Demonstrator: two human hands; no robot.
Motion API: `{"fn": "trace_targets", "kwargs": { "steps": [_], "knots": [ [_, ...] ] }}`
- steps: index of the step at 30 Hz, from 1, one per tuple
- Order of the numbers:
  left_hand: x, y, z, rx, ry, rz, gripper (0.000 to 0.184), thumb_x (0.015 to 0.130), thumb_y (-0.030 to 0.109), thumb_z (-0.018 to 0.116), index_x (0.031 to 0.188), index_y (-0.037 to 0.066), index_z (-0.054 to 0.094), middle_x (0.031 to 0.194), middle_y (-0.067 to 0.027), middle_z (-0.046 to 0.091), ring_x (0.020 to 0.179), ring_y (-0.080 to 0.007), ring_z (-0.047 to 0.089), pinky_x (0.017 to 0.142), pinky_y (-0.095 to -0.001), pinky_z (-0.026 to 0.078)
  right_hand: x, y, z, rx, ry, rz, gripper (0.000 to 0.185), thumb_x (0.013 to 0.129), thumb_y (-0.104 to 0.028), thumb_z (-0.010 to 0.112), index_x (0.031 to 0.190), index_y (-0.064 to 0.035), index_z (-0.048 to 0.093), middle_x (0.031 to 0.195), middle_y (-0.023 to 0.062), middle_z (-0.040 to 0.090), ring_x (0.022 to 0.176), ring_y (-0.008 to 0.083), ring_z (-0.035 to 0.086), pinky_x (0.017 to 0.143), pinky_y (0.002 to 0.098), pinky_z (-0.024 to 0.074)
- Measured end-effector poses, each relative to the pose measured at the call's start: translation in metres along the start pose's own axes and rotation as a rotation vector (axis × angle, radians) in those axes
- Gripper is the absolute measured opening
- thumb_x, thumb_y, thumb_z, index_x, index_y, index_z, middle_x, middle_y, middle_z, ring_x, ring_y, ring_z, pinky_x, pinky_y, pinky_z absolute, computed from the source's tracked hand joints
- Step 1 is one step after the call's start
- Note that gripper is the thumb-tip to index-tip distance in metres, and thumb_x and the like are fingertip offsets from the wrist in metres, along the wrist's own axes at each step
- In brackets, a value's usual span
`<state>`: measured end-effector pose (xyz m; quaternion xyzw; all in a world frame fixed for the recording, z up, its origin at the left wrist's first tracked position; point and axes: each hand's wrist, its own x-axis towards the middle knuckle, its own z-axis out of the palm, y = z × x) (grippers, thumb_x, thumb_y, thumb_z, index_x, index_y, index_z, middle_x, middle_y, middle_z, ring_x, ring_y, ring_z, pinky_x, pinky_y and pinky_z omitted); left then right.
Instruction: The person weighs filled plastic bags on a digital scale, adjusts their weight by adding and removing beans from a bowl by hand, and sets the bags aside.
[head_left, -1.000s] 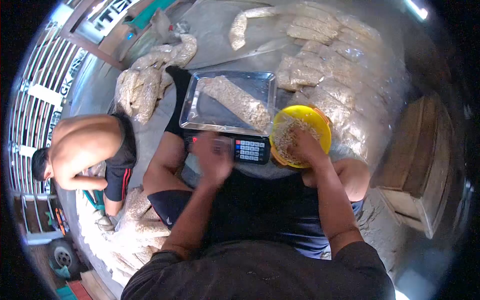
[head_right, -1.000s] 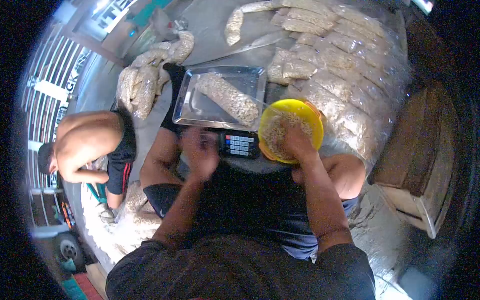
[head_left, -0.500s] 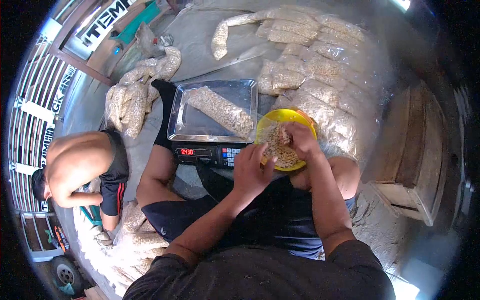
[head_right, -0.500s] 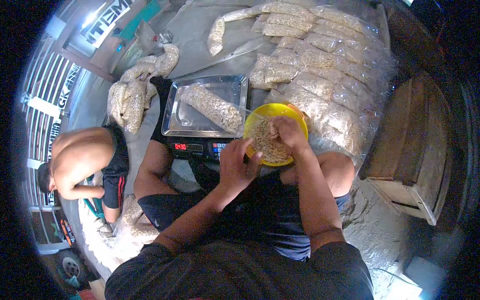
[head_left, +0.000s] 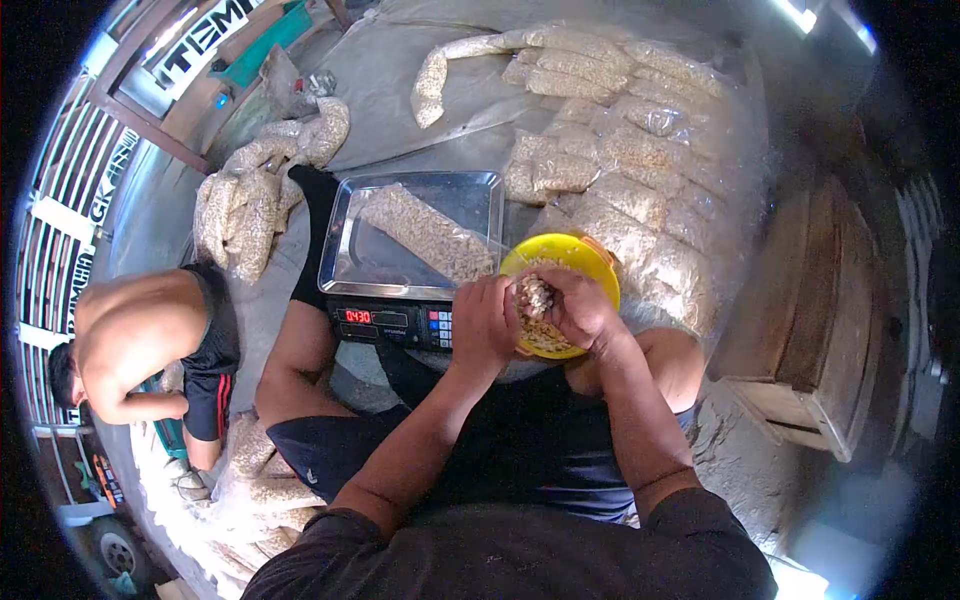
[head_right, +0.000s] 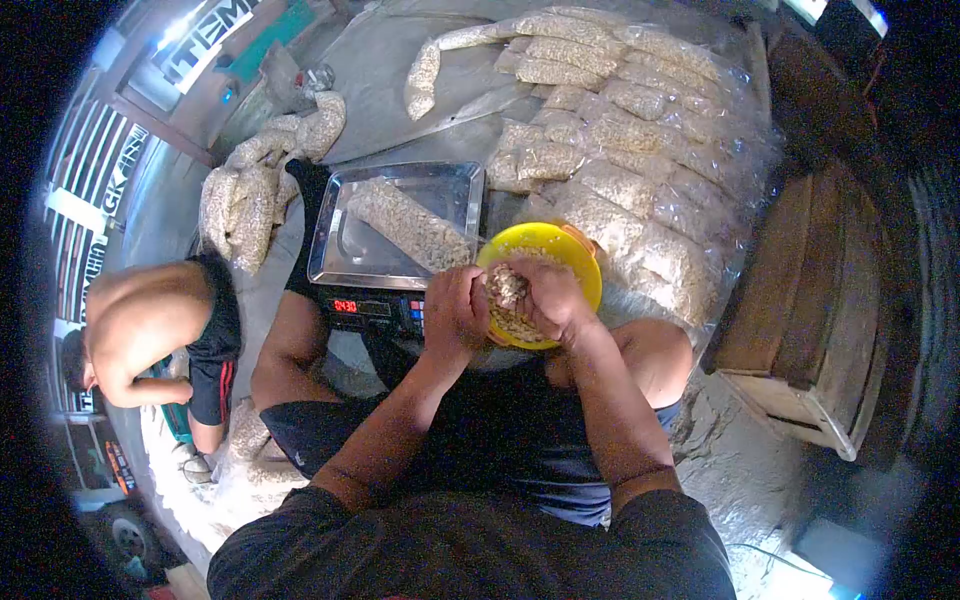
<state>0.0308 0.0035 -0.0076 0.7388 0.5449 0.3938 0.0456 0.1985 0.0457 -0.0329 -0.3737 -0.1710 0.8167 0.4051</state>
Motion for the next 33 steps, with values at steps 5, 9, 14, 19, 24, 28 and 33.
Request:
{"fn": "trace_targets", "kwargs": {
  "steps": [5,9,14,19,24,28,33],
  "knots": [
    [-0.012,-0.008,0.010,-0.099,0.025,-0.039,0.014,0.094,0.008,0.058,0.107,0.003,0.060,0.094,-0.0192,0.065,0.091,-0.0407,0.062,0.083,-0.0509,0.048,0.002,-0.001,0.011,-0.002,-0.061,0.101,0.026,0.105,-0.018,0.050,0.121,0.0003,0.062,0.105,0.0118,0.067,0.096,0.0191,0.067,0.079,0.0308,0.0602],
    [-0.013,-0.006,0.001,-0.184,0.010,-0.084,0.014,0.094,0.007,0.058,0.107,0.003,0.060,0.094,-0.0194,0.066,0.092,-0.0414,0.063,0.084,-0.0506,0.049,-0.003,-0.006,0.033,0.004,-0.074,-0.006,0.030,0.107,-0.020,0.045,0.121,0.0011,0.061,0.107,0.0126,0.068,0.102,0.0229,0.066,0.092,0.0351,0.0552],
    [-0.012,-0.017,0.000,-0.247,0.088,-0.154,0.012,0.095,0.007,0.058,0.105,0.002,0.060,0.093,-0.0205,0.066,0.089,-0.0426,0.063,0.081,-0.0504,0.050,0.007,-0.005,0.055,0.047,-0.141,-0.010,0.033,0.108,-0.025,0.044,0.122,0.0005,0.059,0.115,0.0145,0.068,0.106,0.0265,0.064,0.098,0.0421,0.0502],
    [-0.001,-0.029,-0.006,-0.330,0.158,-0.293,0.012,0.097,0.010,0.055,0.102,0.000,0.061,0.091,-0.0229,0.065,0.089,-0.0439,0.064,0.079,-0.0506,0.050,0.005,-0.010,0.099,0.077,-0.127,-0.036,0.040,0.108,-0.032,0.043,0.122,0.0024,0.057,0.119,0.0170,0.067,0.109,0.0290,0.064,0.100,0.0422,0.0495],
    [0.000,-0.030,-0.015,-0.304,0.118,-0.365,0.013,0.098,0.012,0.056,0.102,0.000,0.061,0.092,-0.0229,0.066,0.090,-0.0438,0.064,0.079,-0.0506,0.050,-0.004,-0.011,0.122,0.130,-0.062,-0.053,0.039,0.107,-0.034,0.048,0.113,0.0020,0.060,0.108,0.0153,0.069,0.100,0.0286,0.066,0.094,0.0407,0.0524],
    [-0.006,-0.025,-0.014,-0.291,0.163,-0.297,0.014,0.098,0.013,0.056,0.102,0.001,0.061,0.093,-0.0220,0.066,0.090,-0.0434,0.064,0.079,-0.0507,0.050,-0.008,-0.011,0.129,0.131,-0.075,-0.066,0.039,0.106,-0.037,0.052,0.109,-0.0001,0.062,0.098,0.0129,0.070,0.094,0.0268,0.067,0.089,0.0371,0.0533],
    [-0.007,-0.020,-0.015,-0.274,0.153,-0.349,0.013,0.099,0.013,0.055,0.103,0.002,0.060,0.095,-0.0213,0.066,0.092,-0.0429,0.064,0.080,-0.0500,0.050,-0.012,-0.014,0.134,0.043,0.034,-0.064,0.034,0.105,-0.037,0.054,0.106,-0.0031,0.062,0.094,0.0092,0.066,0.089,0.0243,0.064,0.085,0.0370,0.0528]
  ]
}}
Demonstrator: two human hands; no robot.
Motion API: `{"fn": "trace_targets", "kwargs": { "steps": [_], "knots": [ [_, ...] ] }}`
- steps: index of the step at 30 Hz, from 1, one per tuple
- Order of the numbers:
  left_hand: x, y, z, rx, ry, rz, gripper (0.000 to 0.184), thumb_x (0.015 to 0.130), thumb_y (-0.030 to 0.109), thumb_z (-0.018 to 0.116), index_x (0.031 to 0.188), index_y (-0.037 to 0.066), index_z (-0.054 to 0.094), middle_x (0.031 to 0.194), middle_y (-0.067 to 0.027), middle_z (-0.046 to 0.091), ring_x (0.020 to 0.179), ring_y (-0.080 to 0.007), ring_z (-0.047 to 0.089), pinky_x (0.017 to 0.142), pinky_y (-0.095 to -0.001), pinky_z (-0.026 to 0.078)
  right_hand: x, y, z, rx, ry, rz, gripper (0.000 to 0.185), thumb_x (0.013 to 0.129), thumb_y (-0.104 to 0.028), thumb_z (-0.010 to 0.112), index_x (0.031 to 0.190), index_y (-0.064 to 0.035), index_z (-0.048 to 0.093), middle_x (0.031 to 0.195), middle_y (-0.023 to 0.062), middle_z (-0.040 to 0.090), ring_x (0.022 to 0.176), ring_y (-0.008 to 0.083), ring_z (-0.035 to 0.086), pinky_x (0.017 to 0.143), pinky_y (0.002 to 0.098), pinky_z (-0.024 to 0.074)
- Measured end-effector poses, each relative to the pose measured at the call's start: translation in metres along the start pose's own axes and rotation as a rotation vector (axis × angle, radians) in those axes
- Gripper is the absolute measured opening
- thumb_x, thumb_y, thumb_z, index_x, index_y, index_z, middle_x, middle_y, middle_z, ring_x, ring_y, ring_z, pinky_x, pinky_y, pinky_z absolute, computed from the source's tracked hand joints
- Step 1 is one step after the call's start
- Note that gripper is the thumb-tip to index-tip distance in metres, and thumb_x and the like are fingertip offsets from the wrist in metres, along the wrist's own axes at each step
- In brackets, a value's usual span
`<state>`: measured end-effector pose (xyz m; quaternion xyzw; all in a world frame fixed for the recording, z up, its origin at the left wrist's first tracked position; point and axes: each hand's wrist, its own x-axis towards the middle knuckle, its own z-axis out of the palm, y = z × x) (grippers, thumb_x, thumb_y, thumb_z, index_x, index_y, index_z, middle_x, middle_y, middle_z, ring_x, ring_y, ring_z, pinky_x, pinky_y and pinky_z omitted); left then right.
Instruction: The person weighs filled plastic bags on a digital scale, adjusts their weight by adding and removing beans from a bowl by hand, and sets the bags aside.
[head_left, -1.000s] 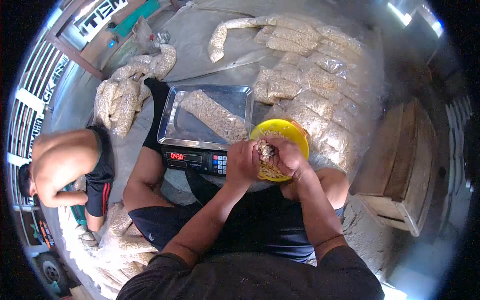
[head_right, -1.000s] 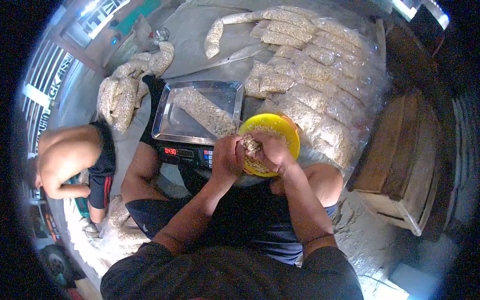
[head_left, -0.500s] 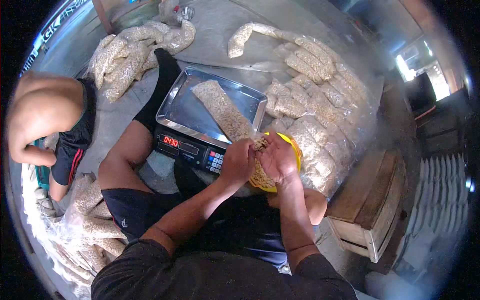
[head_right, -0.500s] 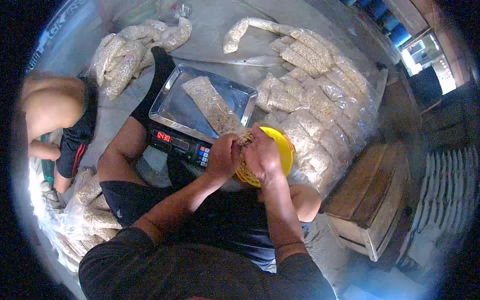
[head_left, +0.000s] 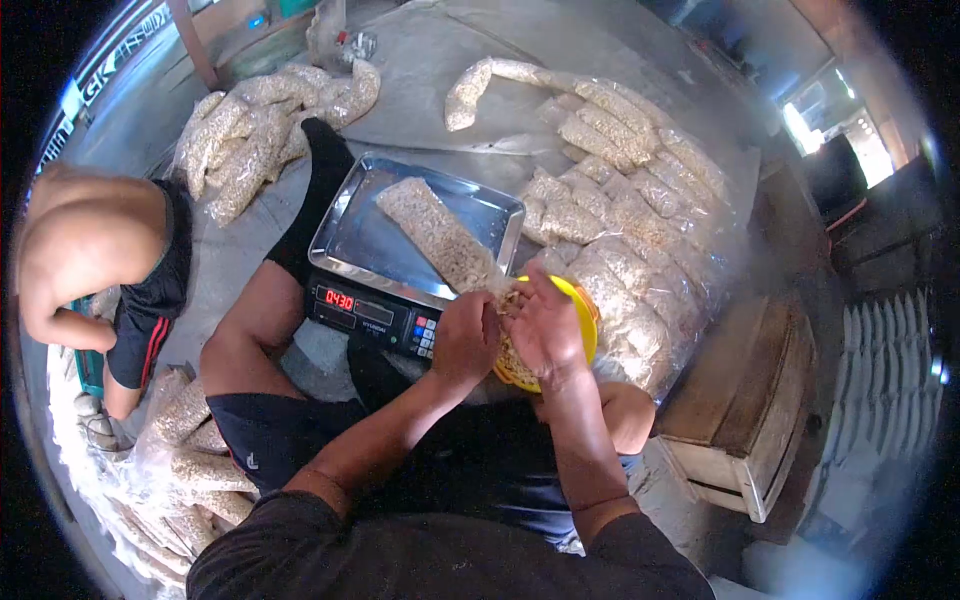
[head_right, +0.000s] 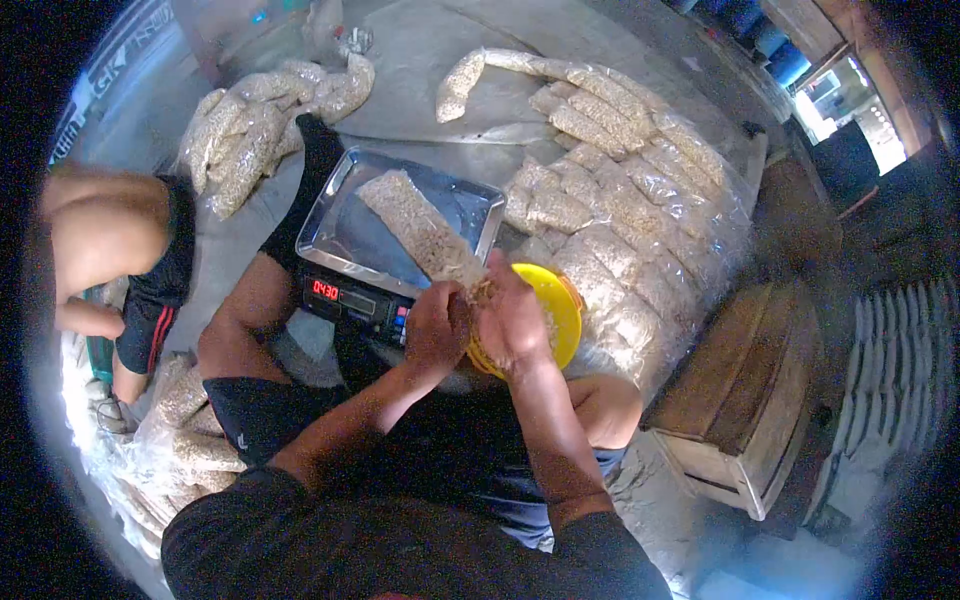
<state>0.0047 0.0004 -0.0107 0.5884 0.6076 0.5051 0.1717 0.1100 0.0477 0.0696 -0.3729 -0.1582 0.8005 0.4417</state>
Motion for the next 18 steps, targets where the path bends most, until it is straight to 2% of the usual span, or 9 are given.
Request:
{"fn": "trace_targets", "kwargs": {
  "steps": [3,5,7,8,9,11,14,17,18],
  "knots": [
    [-0.006,-0.004,0.004,0.013,-0.041,-0.041,0.013,0.099,0.013,0.055,0.103,0.002,0.061,0.095,-0.0211,0.066,0.092,-0.0431,0.064,0.080,-0.0495,0.050,-0.006,0.008,-0.017,-0.034,0.015,-0.024,0.031,0.104,-0.035,0.057,0.106,-0.0041,0.060,0.094,0.0066,0.063,0.088,0.0222,0.063,0.084,0.0358,0.0526],
    [0.000,-0.002,0.007,0.017,0.007,0.021,0.013,0.099,0.012,0.055,0.104,0.002,0.061,0.095,-0.0214,0.066,0.092,-0.0434,0.064,0.080,-0.0491,0.050,-0.004,0.006,-0.018,-0.059,0.014,-0.056,0.031,0.103,-0.035,0.059,0.108,-0.0044,0.058,0.098,0.0056,0.059,0.092,0.0205,0.062,0.083,0.0347,0.0528],
    [-0.012,0.000,0.005,0.076,-0.041,-0.048,0.012,0.098,0.010,0.055,0.105,0.001,0.060,0.097,-0.0227,0.066,0.091,-0.0438,0.064,0.081,-0.0489,0.051,-0.007,0.012,-0.042,-0.047,-0.019,-0.042,0.030,0.103,-0.035,0.059,0.108,-0.0050,0.058,0.101,0.0065,0.057,0.093,0.0209,0.061,0.084,0.0360,0.0534],
    [-0.003,-0.001,0.009,0.070,-0.010,0.006,0.012,0.098,0.010,0.055,0.105,0.001,0.061,0.097,-0.0226,0.066,0.091,-0.0436,0.065,0.080,-0.0488,0.051,0.001,0.009,-0.049,-0.052,-0.053,-0.046,0.030,0.103,-0.035,0.060,0.108,-0.0054,0.058,0.103,0.0070,0.057,0.093,0.0212,0.061,0.084,0.0367,0.0537],
    [-0.004,-0.002,0.010,0.067,0.005,0.044,0.012,0.097,0.009,0.056,0.105,0.002,0.061,0.098,-0.0224,0.067,0.091,-0.0435,0.065,0.080,-0.0487,0.051,-0.004,0.007,-0.037,0.049,0.075,0.002,0.026,0.108,-0.027,0.050,0.103,-0.0040,0.062,0.084,0.0039,0.061,0.079,0.0194,0.061,0.076,0.0354,0.0525],
    [-0.017,0.002,0.010,0.069,0.066,0.127,0.012,0.097,0.009,0.057,0.106,0.003,0.062,0.098,-0.0213,0.067,0.090,-0.0425,0.065,0.079,-0.0475,0.052,0.014,0.032,-0.091,-0.503,-0.020,-0.322,0.026,0.107,-0.026,0.051,0.103,-0.0025,0.062,0.083,0.0055,0.062,0.079,0.0211,0.063,0.077,0.0356,0.0529],
    [-0.019,0.004,0.010,0.055,-0.011,0.074,0.013,0.097,0.010,0.058,0.106,0.003,0.062,0.099,-0.0200,0.068,0.091,-0.0405,0.066,0.080,-0.0456,0.052,0.001,0.015,-0.105,-0.763,0.038,-0.285,0.047,0.106,-0.038,0.054,0.128,0.0042,0.060,0.113,0.0116,0.067,0.100,0.0192,0.067,0.091,0.0320,0.0556],
    [-0.014,0.009,0.005,0.127,-0.027,0.121,0.015,0.098,0.012,0.059,0.109,0.003,0.063,0.101,-0.0193,0.069,0.092,-0.0369,0.067,0.082,-0.0425,0.053,-0.022,-0.003,-0.095,-0.866,0.098,-0.478,0.041,0.110,-0.032,0.046,0.116,0.0020,0.067,0.097,0.0073,0.071,0.082,0.0146,0.069,0.079,0.0287,0.0572],
    [-0.014,0.011,0.002,0.160,-0.028,0.143,0.016,0.098,0.012,0.059,0.110,0.003,0.064,0.101,-0.0193,0.069,0.092,-0.0365,0.068,0.082,-0.0420,0.054,-0.031,-0.010,-0.088,-0.880,0.150,-0.562,0.041,0.110,-0.032,0.045,0.113,0.0016,0.068,0.096,0.0069,0.071,0.082,0.0141,0.069,0.078,0.0286,0.0569]
  ]
}}
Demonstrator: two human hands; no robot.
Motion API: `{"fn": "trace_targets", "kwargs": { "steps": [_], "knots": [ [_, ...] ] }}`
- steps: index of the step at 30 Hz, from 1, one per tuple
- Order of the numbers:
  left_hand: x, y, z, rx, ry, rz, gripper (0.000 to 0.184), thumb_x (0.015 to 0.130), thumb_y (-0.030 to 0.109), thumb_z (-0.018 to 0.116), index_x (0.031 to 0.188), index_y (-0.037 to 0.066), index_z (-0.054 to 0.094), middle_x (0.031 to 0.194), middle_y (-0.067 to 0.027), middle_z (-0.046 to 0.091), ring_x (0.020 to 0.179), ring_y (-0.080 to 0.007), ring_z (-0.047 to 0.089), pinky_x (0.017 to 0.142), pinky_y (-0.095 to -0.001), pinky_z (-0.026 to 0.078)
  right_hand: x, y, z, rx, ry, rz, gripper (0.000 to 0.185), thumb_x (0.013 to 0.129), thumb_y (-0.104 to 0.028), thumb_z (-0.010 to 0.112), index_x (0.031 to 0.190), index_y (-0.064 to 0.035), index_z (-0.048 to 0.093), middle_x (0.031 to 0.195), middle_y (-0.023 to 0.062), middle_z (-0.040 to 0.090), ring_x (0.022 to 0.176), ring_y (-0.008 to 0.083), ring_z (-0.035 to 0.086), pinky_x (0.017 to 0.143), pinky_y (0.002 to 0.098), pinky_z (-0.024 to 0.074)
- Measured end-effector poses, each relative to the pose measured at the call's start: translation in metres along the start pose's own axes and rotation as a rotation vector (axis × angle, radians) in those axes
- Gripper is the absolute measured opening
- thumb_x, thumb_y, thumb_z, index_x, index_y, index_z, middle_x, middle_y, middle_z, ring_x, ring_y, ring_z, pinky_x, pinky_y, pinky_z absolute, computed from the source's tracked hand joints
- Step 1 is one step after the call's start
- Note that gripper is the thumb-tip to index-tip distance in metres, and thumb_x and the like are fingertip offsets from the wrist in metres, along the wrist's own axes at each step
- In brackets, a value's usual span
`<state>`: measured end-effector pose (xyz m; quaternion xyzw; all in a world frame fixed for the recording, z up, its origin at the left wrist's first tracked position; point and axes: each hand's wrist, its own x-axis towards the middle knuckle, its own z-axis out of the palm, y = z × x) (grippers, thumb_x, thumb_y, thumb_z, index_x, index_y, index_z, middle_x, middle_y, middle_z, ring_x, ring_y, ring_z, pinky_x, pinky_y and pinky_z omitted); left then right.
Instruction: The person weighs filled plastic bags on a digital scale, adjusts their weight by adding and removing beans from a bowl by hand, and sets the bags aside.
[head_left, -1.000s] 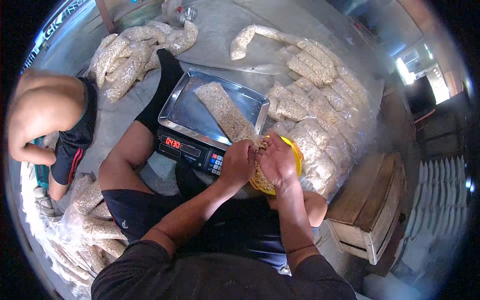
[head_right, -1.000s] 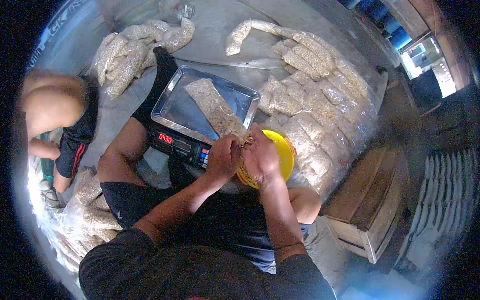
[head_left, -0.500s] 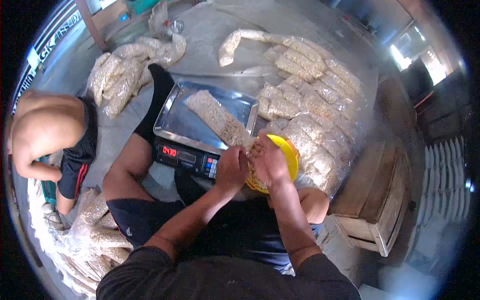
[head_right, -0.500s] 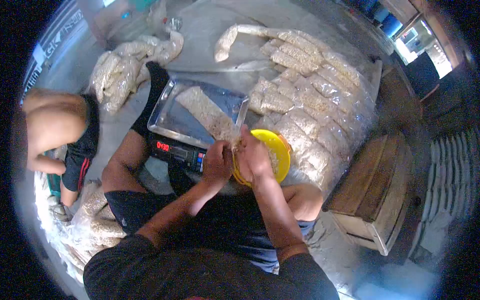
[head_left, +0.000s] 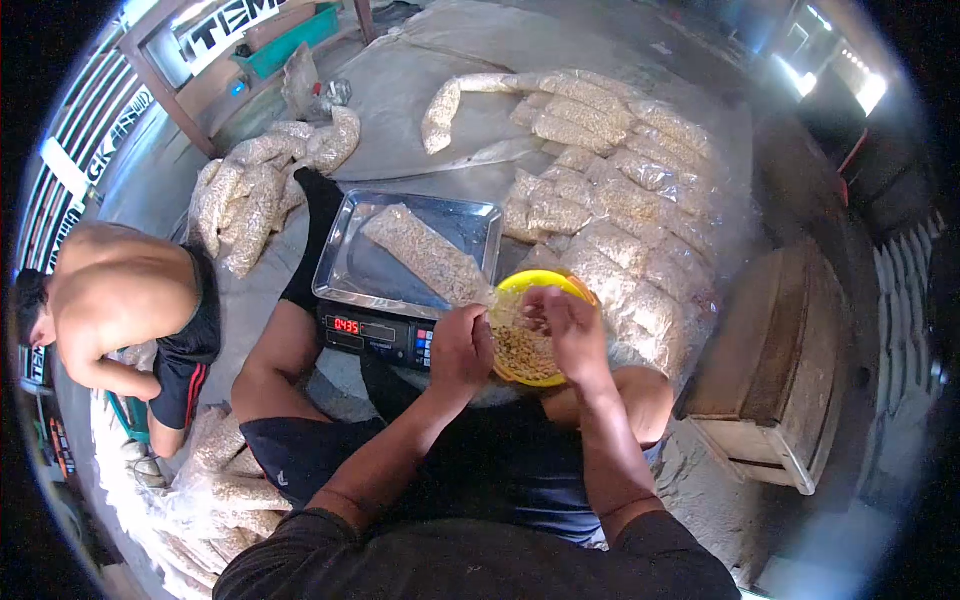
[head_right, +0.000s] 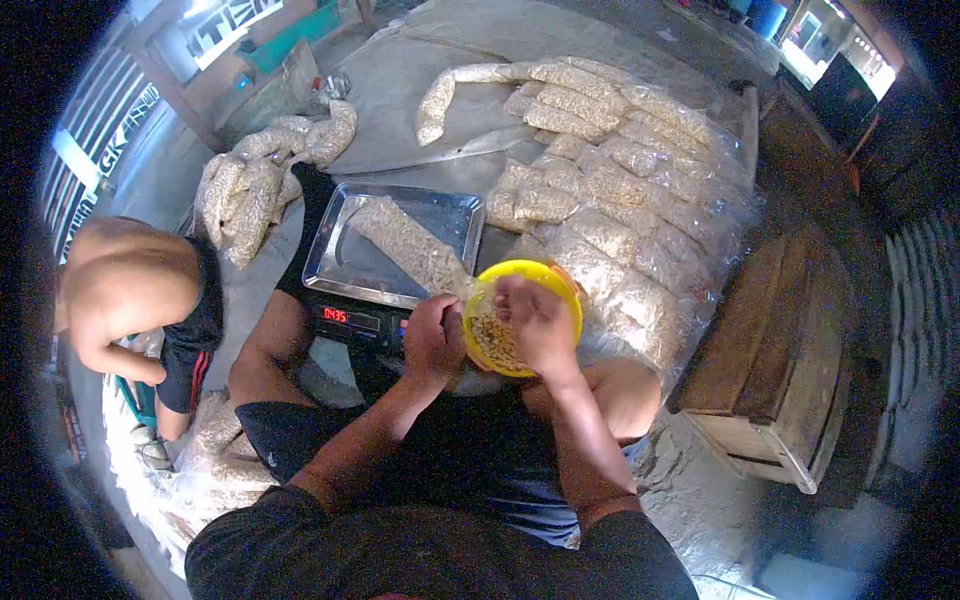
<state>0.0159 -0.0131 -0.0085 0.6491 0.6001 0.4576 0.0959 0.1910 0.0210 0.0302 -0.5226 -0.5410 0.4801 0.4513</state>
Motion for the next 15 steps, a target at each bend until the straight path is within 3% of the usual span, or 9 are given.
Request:
{"fn": "trace_targets", "kwargs": {
  "steps": [2,3,6,7,10,12,13,14,15],
  "knots": [
    [-0.001,-0.002,-0.003,-0.072,-0.063,-0.025,0.017,0.098,0.014,0.061,0.111,0.002,0.064,0.101,-0.0182,0.069,0.092,-0.0330,0.068,0.083,-0.0405,0.054,0.000,-0.013,-0.005,-0.063,0.151,-0.112,0.042,0.111,-0.032,0.043,0.106,0.0007,0.069,0.094,0.0062,0.071,0.082,0.0130,0.068,0.076,0.0284,0.0562],
    [-0.001,-0.003,-0.004,-0.114,-0.099,-0.037,0.018,0.099,0.015,0.061,0.111,0.002,0.064,0.101,-0.0177,0.069,0.091,-0.0313,0.068,0.083,-0.0398,0.054,0.008,0.004,0.002,0.055,0.258,-0.073,0.041,0.110,-0.030,0.045,0.096,0.0005,0.068,0.093,0.0101,0.073,0.080,0.0194,0.070,0.073,0.0343,0.0559],
    [-0.014,0.020,-0.029,-0.321,-0.243,-0.223,0.021,0.100,0.018,0.064,0.115,0.003,0.064,0.100,-0.0125,0.070,0.091,-0.0232,0.067,0.082,-0.0363,0.053,0.032,0.087,-0.008,-1.045,-0.025,-0.148,0.038,0.107,-0.029,0.050,0.093,0.0017,0.066,0.092,0.0166,0.073,0.081,0.0291,0.071,0.075,0.0413,0.0551],
    [-0.017,0.029,-0.042,-0.336,-0.405,-0.316,0.022,0.100,0.019,0.065,0.116,0.004,0.063,0.100,-0.0109,0.070,0.090,-0.0212,0.067,0.082,-0.0351,0.053,0.021,0.046,-0.006,-0.876,0.050,0.011,0.032,0.105,-0.027,0.054,0.099,0.0024,0.067,0.095,0.0217,0.071,0.085,0.0355,0.071,0.078,0.0444,0.0539],
    [-0.051,0.028,-0.076,-0.462,-0.832,-0.601,0.025,0.100,0.021,0.066,0.119,0.005,0.063,0.099,-0.0070,0.069,0.089,-0.0165,0.065,0.081,-0.0328,0.052,0.016,0.024,-0.020,-0.733,0.196,-0.321,0.030,0.105,-0.024,0.053,0.104,0.0008,0.069,0.095,0.0215,0.072,0.088,0.0329,0.071,0.080,0.0422,0.0536],
    [-0.088,-0.006,-0.079,-0.692,-1.057,-0.703,0.026,0.100,0.021,0.066,0.121,0.006,0.062,0.099,-0.0055,0.069,0.089,-0.0155,0.065,0.080,-0.0327,0.052,0.021,0.014,-0.011,-0.234,0.172,-0.210,0.029,0.105,-0.024,0.054,0.112,0.0004,0.069,0.099,0.0223,0.072,0.094,0.0325,0.071,0.083,0.0408,0.0529],
    [-0.104,-0.026,-0.076,-0.570,-1.111,-0.482,0.031,0.100,0.029,0.067,0.121,0.007,0.062,0.092,-0.0088,0.070,0.085,-0.0185,0.067,0.077,-0.0353,0.053,0.034,0.036,-0.012,-0.324,0.124,-0.142,0.030,0.103,-0.026,0.056,0.110,0.0010,0.067,0.103,0.0249,0.070,0.098,0.0380,0.068,0.086,0.0461,0.0520],
    [-0.105,-0.030,-0.078,-0.466,-1.176,-0.400,0.033,0.100,0.033,0.066,0.121,0.007,0.061,0.090,-0.0097,0.069,0.083,-0.0203,0.067,0.076,-0.0361,0.053,0.046,0.055,-0.013,-0.420,0.083,-0.082,0.031,0.101,-0.028,0.058,0.107,0.0015,0.065,0.106,0.0276,0.068,0.102,0.0436,0.065,0.088,0.0514,0.0510],
    [-0.097,-0.031,-0.074,-0.368,-1.238,-0.307,0.036,0.101,0.036,0.064,0.120,0.007,0.061,0.088,-0.0107,0.069,0.081,-0.0221,0.068,0.075,-0.0370,0.053,0.048,0.051,-0.012,-0.869,-0.052,0.000,0.037,0.100,-0.031,0.060,0.116,0.0016,0.065,0.107,0.0269,0.069,0.104,0.0442,0.065,0.090,0.0518,0.0506]
  ]
}}
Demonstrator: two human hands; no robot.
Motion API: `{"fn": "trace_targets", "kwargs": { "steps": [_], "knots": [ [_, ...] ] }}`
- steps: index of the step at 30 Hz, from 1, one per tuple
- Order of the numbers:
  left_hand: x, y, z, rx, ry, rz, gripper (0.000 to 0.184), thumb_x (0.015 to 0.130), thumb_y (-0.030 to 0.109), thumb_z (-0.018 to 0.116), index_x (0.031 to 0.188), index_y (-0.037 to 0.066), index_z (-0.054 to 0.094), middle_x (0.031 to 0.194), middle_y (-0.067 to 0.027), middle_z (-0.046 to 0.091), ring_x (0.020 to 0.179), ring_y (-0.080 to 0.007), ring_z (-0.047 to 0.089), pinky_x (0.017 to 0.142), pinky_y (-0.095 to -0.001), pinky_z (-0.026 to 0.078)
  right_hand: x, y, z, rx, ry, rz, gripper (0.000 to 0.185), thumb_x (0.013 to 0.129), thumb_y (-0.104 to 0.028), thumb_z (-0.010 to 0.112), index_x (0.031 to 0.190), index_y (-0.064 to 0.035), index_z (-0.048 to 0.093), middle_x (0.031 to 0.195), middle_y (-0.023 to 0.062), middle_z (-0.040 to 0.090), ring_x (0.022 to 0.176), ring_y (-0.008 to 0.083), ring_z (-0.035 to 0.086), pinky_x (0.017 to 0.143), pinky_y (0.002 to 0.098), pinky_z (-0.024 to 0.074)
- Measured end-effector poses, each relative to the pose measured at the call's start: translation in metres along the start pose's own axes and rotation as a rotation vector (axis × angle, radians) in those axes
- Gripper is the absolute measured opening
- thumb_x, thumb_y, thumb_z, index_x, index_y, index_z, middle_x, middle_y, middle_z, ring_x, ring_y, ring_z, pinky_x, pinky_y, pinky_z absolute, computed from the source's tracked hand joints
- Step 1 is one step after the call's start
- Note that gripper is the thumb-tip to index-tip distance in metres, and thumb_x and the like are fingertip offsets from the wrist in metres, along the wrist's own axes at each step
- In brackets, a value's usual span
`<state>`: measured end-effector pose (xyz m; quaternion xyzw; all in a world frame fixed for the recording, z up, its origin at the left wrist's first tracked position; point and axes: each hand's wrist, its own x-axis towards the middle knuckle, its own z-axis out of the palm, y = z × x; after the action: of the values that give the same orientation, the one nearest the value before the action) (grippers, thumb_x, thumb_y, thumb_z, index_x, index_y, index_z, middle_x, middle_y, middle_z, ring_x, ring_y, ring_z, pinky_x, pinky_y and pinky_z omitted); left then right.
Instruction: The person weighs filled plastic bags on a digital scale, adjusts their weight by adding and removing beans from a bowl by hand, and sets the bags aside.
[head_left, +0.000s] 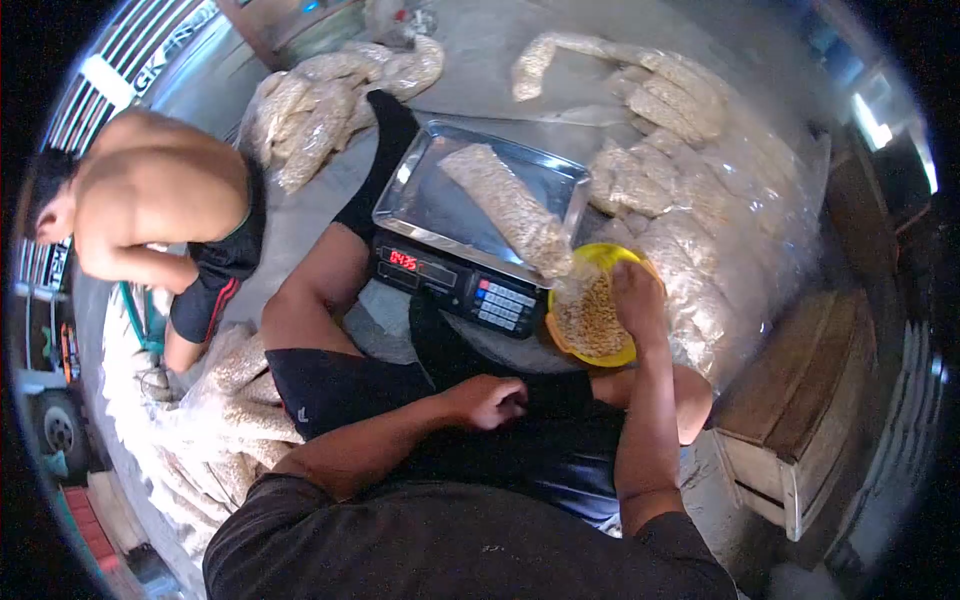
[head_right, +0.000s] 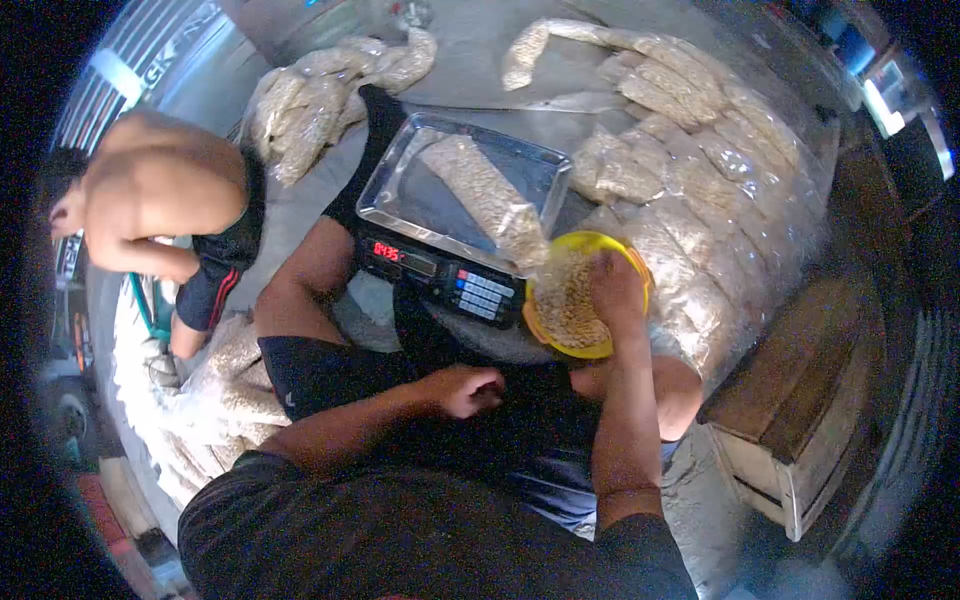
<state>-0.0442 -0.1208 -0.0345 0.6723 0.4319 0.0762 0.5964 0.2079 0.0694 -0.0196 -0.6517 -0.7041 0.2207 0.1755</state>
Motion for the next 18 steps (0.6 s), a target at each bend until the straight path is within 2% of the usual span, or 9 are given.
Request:
{"fn": "trace_targets", "kwargs": {
  "steps": [2,3,4,5,6,9,10,13,18],
  "knots": [
    [0.011,0.019,-0.016,0.078,-0.043,-0.012,0.043,0.101,0.046,0.060,0.118,0.007,0.061,0.083,-0.0134,0.069,0.076,-0.0294,0.069,0.070,-0.0405,0.053,0.002,0.009,0.015,0.008,0.043,-0.061,0.040,0.100,-0.034,0.058,0.118,0.0013,0.065,0.108,0.0269,0.069,0.104,0.0451,0.065,0.090,0.0524,0.0502],
    [0.018,0.014,-0.017,0.059,-0.037,0.001,0.044,0.101,0.046,0.060,0.119,0.007,0.060,0.083,-0.0129,0.069,0.076,-0.0282,0.070,0.069,-0.0403,0.054,0.002,0.014,0.024,0.008,0.060,-0.091,0.041,0.101,-0.035,0.057,0.119,0.0011,0.065,0.108,0.0269,0.069,0.104,0.0455,0.065,0.090,0.0528,0.0499],
    [0.026,0.006,-0.017,0.039,-0.030,0.015,0.044,0.101,0.046,0.060,0.120,0.006,0.060,0.084,-0.0124,0.070,0.076,-0.0270,0.070,0.069,-0.0401,0.054,0.005,0.014,0.026,-0.045,0.047,-0.066,0.042,0.093,-0.018,0.066,0.131,-0.0011,0.061,0.119,0.0198,0.070,0.109,0.0397,0.067,0.099,0.0442,0.0503],
    [0.033,-0.002,-0.017,0.022,-0.023,0.031,0.045,0.101,0.046,0.059,0.121,0.006,0.059,0.084,-0.0120,0.070,0.076,-0.0258,0.070,0.069,-0.0399,0.055,0.008,0.013,0.031,0.076,0.028,-0.038,0.040,0.091,-0.018,0.067,0.127,-0.0013,0.063,0.116,0.0203,0.071,0.107,0.0393,0.067,0.097,0.0440,0.0508],
    [0.031,0.007,-0.023,-0.189,-0.053,-0.094,0.047,0.102,0.046,0.059,0.123,0.004,0.057,0.086,-0.0106,0.070,0.077,-0.0207,0.071,0.070,-0.0384,0.056,0.008,0.011,0.033,0.197,0.008,-0.006,0.038,0.090,-0.018,0.068,0.124,-0.0016,0.066,0.113,0.0207,0.071,0.106,0.0389,0.068,0.096,0.0439,0.0513],
    [0.031,-0.013,-0.016,-0.385,-0.025,-0.068,0.048,0.102,0.045,0.059,0.125,0.002,0.055,0.087,-0.0089,0.071,0.079,-0.0169,0.071,0.074,-0.0365,0.057,0.013,0.047,0.059,0.071,-0.159,0.048,0.030,0.087,-0.020,0.071,0.112,-0.0024,0.071,0.103,0.0210,0.073,0.101,0.0369,0.070,0.091,0.0432,0.0528],
    [0.027,-0.014,-0.020,-0.324,-0.003,0.021,0.049,0.102,0.044,0.060,0.126,0.002,0.055,0.090,-0.0085,0.070,0.078,-0.0172,0.070,0.072,-0.0371,0.057,0.013,0.048,0.061,-0.049,-0.232,0.059,0.028,0.086,-0.021,0.072,0.107,-0.0027,0.072,0.100,0.0209,0.073,0.099,0.0361,0.070,0.089,0.0429,0.0532],
    [0.014,0.003,-0.031,-0.233,-0.034,-0.061,0.049,0.102,0.044,0.060,0.127,0.002,0.055,0.093,-0.0101,0.070,0.078,-0.0180,0.070,0.072,-0.0375,0.056,-0.002,0.026,0.048,-0.121,-0.372,-0.010,0.021,0.085,-0.019,0.073,0.098,-0.0031,0.073,0.094,0.0204,0.073,0.094,0.0355,0.071,0.084,0.0425,0.0537],
    [0.017,-0.006,-0.025,-0.084,0.013,0.015,0.049,0.101,0.043,0.062,0.128,0.002,0.054,0.097,-0.0116,0.071,0.080,-0.0196,0.071,0.074,-0.0373,0.056,-0.021,0.004,0.031,-0.132,-0.282,-0.018,0.021,0.084,-0.015,0.071,0.102,-0.0049,0.073,0.097,0.0197,0.073,0.097,0.0358,0.071,0.086,0.0424,0.0536]
  ]
}}
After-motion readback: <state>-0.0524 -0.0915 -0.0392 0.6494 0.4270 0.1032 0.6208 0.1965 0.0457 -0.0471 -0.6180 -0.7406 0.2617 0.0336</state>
